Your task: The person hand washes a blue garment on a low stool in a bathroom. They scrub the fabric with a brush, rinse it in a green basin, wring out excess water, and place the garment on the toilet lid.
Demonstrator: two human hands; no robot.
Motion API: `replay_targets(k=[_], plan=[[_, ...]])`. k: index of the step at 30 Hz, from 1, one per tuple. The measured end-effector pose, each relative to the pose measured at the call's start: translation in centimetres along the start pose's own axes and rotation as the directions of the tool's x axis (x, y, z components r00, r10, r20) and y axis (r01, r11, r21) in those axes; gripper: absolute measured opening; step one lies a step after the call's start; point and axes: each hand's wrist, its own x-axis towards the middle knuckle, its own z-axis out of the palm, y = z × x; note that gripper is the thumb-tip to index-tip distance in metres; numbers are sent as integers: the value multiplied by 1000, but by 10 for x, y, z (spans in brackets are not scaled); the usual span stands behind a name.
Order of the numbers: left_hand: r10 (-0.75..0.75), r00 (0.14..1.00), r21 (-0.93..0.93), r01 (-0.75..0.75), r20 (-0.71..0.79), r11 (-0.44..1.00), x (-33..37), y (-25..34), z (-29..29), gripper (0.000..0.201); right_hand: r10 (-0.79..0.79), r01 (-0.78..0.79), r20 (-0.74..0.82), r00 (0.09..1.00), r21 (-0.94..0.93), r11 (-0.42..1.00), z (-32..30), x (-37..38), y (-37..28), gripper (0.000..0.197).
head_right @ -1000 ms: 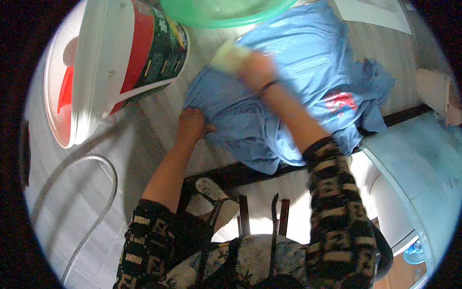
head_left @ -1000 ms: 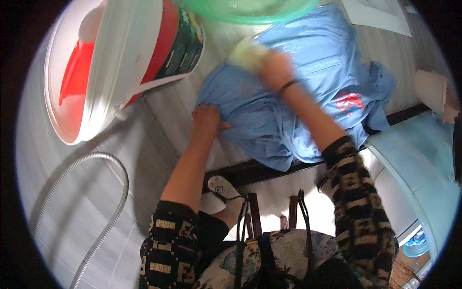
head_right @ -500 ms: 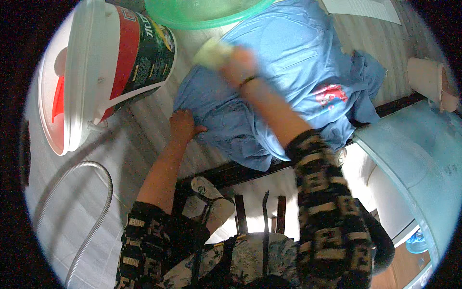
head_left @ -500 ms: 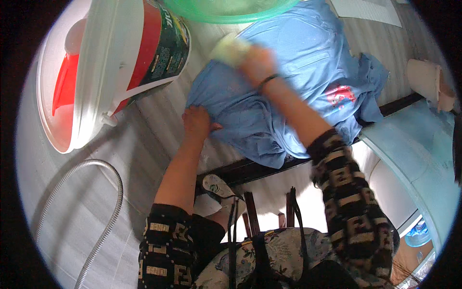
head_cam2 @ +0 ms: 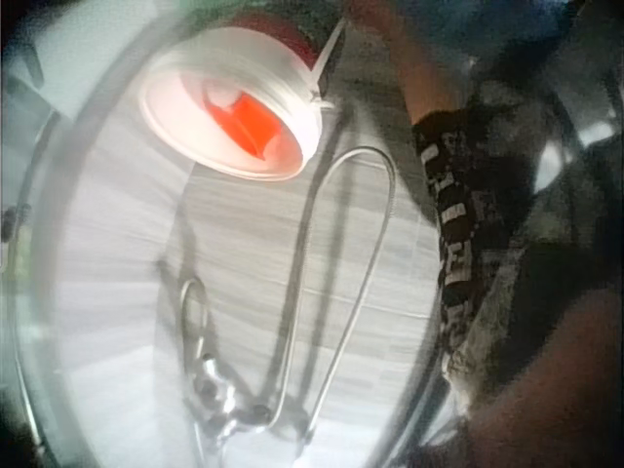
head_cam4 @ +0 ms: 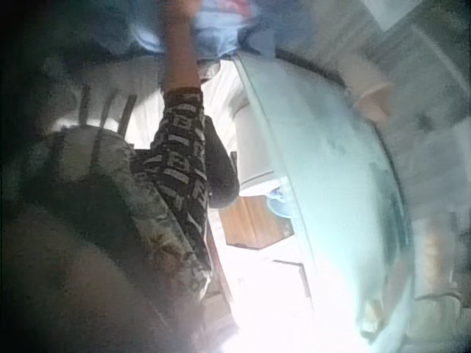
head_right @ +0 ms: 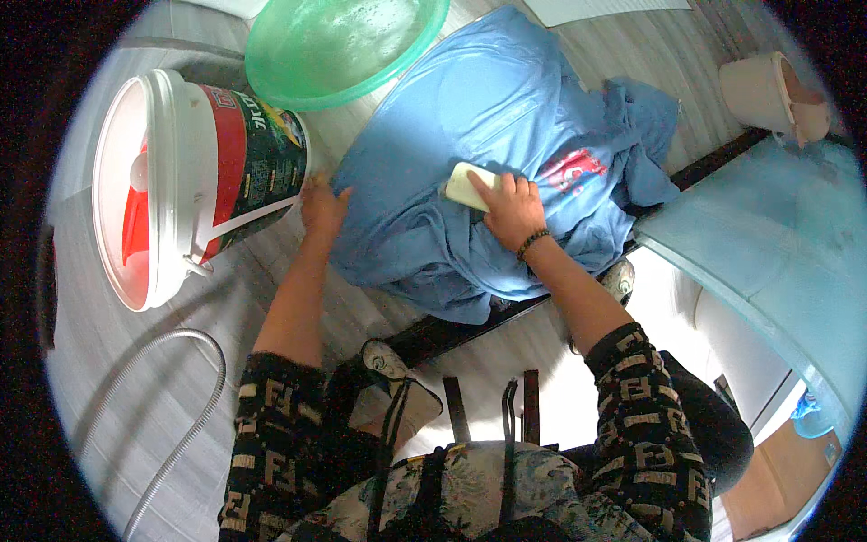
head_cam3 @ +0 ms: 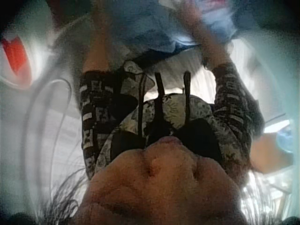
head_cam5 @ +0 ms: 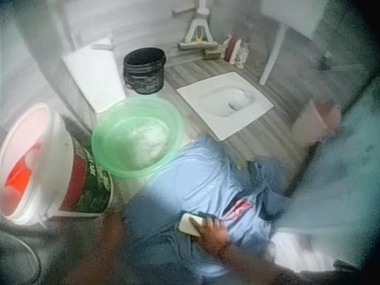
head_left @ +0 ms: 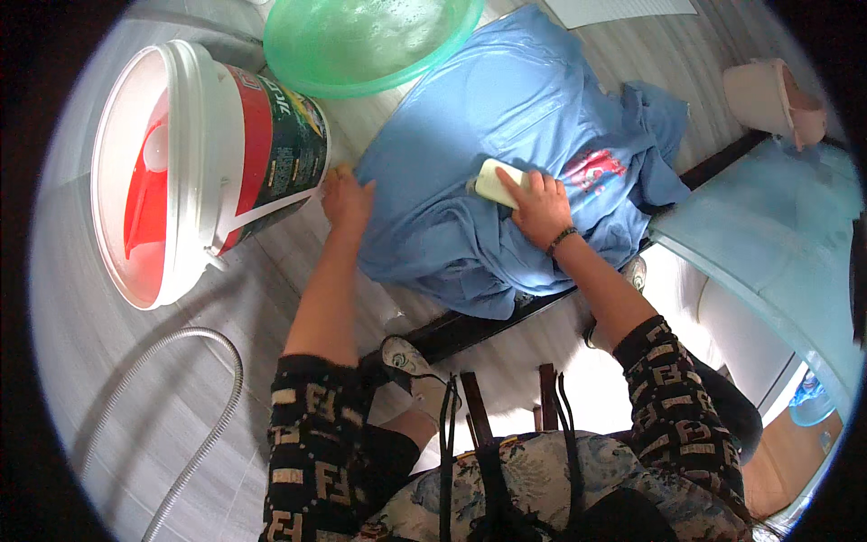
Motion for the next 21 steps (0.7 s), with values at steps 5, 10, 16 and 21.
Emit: replay_targets(k=[5,10,16,21], plan=[[-47,926,-95,89,375,991,1,29,1,43,105,-105,4,994,122,987,7,15,23,66],[57,916,-502,165,397,849,-57,-35,-52,43,329,-381,195,924,385,840,-10,12,47,64],[166,921,120,-220,351,968,-89,-61,-69,34,302,-292,89,949,603,742,-14,-5,63,69],[284,763,10,-355,581,935,-78,15,-55,61,191,-119,-264,945,265,957,-21,25,-10,62]])
